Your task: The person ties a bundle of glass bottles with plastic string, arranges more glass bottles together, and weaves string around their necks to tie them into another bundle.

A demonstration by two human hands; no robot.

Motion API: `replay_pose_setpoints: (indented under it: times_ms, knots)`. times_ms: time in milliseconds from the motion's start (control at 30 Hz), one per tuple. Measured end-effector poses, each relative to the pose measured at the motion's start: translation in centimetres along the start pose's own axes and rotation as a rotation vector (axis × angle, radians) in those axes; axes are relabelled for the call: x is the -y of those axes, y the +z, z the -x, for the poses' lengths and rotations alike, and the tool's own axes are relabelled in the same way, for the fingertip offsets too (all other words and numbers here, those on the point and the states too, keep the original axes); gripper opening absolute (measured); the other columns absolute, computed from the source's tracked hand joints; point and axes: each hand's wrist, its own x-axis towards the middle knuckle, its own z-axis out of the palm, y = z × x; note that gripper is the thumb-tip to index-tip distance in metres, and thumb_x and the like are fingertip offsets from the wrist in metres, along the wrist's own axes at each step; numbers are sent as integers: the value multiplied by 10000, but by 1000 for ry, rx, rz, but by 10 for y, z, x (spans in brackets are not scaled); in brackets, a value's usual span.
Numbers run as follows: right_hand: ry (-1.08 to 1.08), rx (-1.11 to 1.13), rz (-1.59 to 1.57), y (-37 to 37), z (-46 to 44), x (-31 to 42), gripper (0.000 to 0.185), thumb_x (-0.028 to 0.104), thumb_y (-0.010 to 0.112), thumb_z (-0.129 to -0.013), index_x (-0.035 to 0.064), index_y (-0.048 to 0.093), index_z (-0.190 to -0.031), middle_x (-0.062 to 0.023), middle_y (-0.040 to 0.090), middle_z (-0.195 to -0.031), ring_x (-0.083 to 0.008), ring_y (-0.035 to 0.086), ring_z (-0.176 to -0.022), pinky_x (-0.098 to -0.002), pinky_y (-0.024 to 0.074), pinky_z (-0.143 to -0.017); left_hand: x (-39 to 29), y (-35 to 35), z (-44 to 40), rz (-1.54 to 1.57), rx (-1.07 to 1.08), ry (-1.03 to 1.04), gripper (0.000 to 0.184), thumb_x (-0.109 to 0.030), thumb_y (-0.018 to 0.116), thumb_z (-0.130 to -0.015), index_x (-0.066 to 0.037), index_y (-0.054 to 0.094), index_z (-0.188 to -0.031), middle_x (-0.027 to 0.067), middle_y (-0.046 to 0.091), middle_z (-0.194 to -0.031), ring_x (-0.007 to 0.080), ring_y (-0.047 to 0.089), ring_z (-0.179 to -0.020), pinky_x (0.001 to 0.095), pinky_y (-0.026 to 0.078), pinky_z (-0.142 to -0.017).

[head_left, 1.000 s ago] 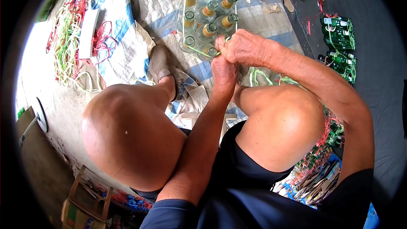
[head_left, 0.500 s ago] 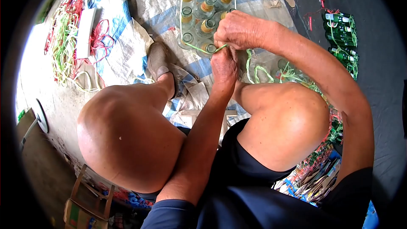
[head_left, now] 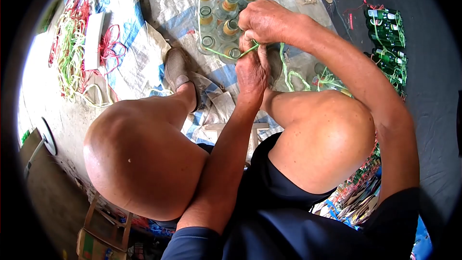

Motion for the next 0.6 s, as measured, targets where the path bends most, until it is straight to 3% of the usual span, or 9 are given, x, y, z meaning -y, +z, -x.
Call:
replay_pose_setpoints:
  times_ms: [100, 300, 400, 500, 600]
  knots:
    - [72, -47, -85, 3, 4, -5, 219, 228, 775, -740, 29, 687, -720, -193, 664, -725, -428, 659, -763, -523, 518, -676, -11, -4, -1, 85, 61, -131, 405, -164, 593, -1028, 23, 543, -1384, 285, 654, -1233, 431, 677, -1063, 421, 539, -856]
    - [146, -131, -93, 13, 13, -7, 259, 244, 755, -783, 28, 649, -688, -200, 656, -720, -432, 656, -764, -521, 505, -689, -7, -7, -6, 105, 78, 3, 455, -198, 568, -1043, 7, 479, -1439, 287, 661, -1177, 454, 668, -1032, 453, 528, -857]
    - [255, -89, -97, 12, 18, -3, 176, 215, 771, -781, 56, 699, -762, -197, 701, -794, -433, 692, -854, -531, 548, -752, -11, -9, -3, 65, 115, -117, 430, -210, 554, -1050, 7, 495, -1416, 305, 661, -1133, 479, 650, -1021, 476, 521, -854]
    - [230, -236, -87, 24, 27, -8, 196, 237, 742, -833, 52, 687, -795, -213, 693, -785, -442, 685, -836, -544, 537, -746, -11, -8, -2, 45, 105, -121, 404, -201, 556, -1047, 11, 514, -1389, 318, 658, -1092, 492, 639, -1010, 490, 519, -851]
    - [215, -313, -148, 31, 46, -14, 228, 259, 724, -871, 48, 655, -819, -215, 685, -770, -450, 673, -811, -552, 527, -733, -5, -6, -1, -25, 88, -15, 408, -226, 547, -1050, -28, 457, -1395, 269, 632, -1179, 496, 662, -935, 506, 544, -727]
